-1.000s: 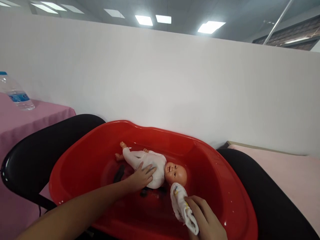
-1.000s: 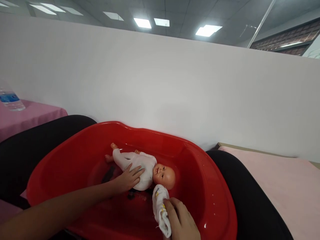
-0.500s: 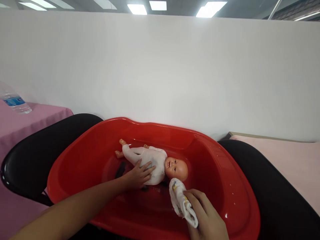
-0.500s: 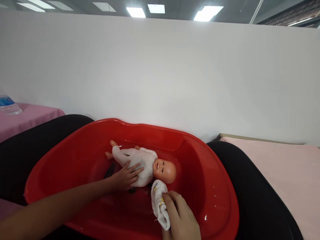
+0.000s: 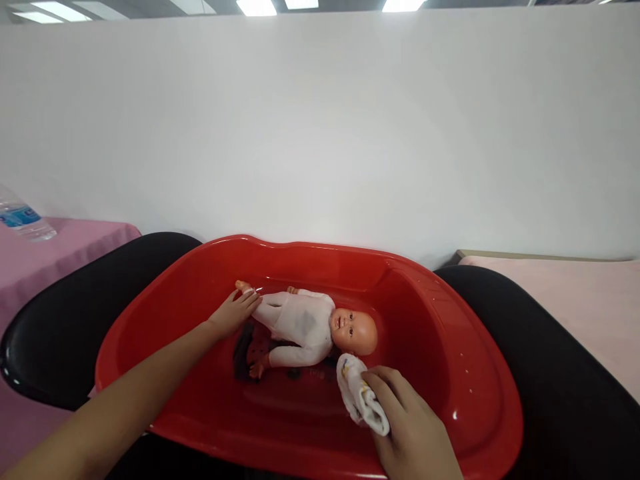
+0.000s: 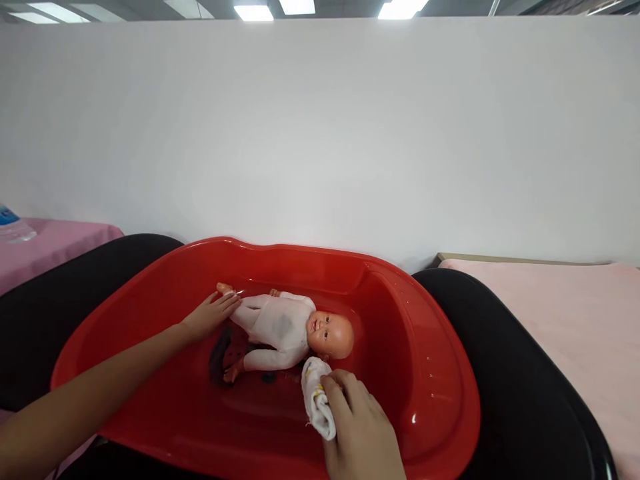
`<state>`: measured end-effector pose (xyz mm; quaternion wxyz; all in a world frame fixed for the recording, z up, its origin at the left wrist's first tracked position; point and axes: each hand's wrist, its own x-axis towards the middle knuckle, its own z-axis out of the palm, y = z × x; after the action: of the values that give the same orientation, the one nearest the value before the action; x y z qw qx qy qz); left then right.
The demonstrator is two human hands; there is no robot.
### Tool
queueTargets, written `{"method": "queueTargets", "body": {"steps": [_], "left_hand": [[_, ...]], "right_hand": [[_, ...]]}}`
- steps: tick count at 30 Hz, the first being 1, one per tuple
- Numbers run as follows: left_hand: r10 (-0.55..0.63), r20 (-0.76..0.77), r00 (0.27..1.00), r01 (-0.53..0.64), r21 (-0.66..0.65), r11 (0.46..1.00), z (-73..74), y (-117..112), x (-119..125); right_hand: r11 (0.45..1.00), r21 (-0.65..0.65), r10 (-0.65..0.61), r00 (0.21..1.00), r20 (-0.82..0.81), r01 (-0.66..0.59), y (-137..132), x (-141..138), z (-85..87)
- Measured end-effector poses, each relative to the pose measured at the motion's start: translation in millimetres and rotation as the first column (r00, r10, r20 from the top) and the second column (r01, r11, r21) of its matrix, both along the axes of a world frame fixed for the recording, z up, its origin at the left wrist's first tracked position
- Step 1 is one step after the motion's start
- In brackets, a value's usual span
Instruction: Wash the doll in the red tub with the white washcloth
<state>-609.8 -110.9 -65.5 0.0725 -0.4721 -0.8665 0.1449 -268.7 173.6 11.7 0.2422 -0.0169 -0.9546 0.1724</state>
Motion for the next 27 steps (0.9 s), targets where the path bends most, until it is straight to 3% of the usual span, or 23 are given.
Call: {"method": "queueTargets", "body": {"steps": [6,13,16,23,27], "left_hand": [[-0.021,-0.049,0.999,0.021,0.01,1.0,-11.8,16.3,-15.9],[-0.041,-0.171,0.984,0.032,-0.051,0.998,6.2,11.8,-4.6],[-0.026,-0.141,0.99,0.009,-0.117,0.993,10.1,7.6,7.9],[0.091,-0.025,0.996,-0.094,-0.195,0.976,-3.0,9.3,24.2],[0.127,0.004,0.992,-0.124,-0.203,0.971,-3.3,14.9,29.6]], "right_hand": [[0.998,0.022,0.05,0.992,0.114,-0.053,10.6,-2.0,-10.8],[0.999,-0.051,0.027,0.979,0.201,-0.017,5.4,-1.6,-2.7],[0.998,-0.058,0.013,0.984,0.178,-0.003,2.3,-1.4,1.2],[0.995,-0.104,0.019,0.974,0.227,0.005,-1.2,-1.3,2.5],[0.996,-0.086,0.011,0.965,0.262,0.012,-2.8,-2.4,2.7]]}}
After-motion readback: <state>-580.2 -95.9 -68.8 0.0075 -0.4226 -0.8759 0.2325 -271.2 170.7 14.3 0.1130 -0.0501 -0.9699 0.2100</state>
